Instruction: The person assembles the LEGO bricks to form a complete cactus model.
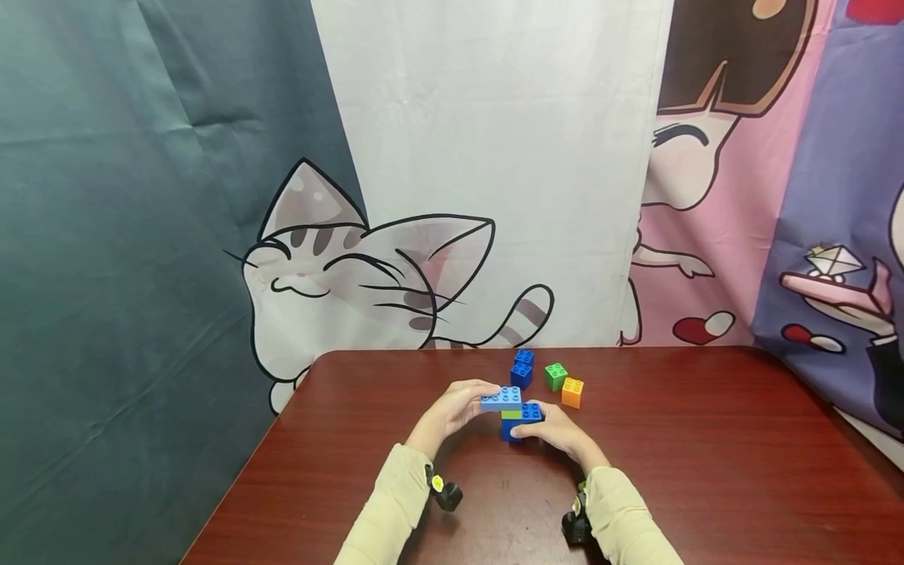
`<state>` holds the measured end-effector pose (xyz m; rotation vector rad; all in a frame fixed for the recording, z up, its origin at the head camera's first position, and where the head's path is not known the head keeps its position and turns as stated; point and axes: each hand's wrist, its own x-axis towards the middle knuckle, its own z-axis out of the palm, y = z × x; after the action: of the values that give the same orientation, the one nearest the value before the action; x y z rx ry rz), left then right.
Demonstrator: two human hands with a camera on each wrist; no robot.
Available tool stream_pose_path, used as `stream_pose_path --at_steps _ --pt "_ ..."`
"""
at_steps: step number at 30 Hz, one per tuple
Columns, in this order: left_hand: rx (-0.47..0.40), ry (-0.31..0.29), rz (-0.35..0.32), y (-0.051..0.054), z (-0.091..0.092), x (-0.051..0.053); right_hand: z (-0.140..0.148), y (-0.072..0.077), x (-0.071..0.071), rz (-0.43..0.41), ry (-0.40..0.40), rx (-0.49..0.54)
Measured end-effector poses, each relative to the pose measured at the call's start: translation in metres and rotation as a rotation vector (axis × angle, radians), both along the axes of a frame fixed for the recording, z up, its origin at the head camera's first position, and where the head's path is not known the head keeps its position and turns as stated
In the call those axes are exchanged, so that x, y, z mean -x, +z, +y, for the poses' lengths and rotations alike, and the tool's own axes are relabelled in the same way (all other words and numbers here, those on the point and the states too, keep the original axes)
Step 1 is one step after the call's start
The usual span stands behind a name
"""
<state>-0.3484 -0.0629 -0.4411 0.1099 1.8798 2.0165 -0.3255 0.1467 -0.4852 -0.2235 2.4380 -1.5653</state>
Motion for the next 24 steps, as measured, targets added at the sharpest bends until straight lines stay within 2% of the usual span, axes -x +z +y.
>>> stream_pose_path --at_steps 9,16,24 --pt "0.024 -0.006 0.061 -0.002 -0.002 -0.004 -0.001 0.000 -0.001 -0.014 -0.012 -0.005" --pt "0.018 -0.005 0.075 -0.001 -0.004 -0.010 -0.002 0.000 -0.002 -0.012 -0.014 -0.012" --pt "-0.007 -0.090 0.092 0.000 -0.007 -0.015 -0.002 0.001 -0.002 -0.012 -0.016 -0.003"
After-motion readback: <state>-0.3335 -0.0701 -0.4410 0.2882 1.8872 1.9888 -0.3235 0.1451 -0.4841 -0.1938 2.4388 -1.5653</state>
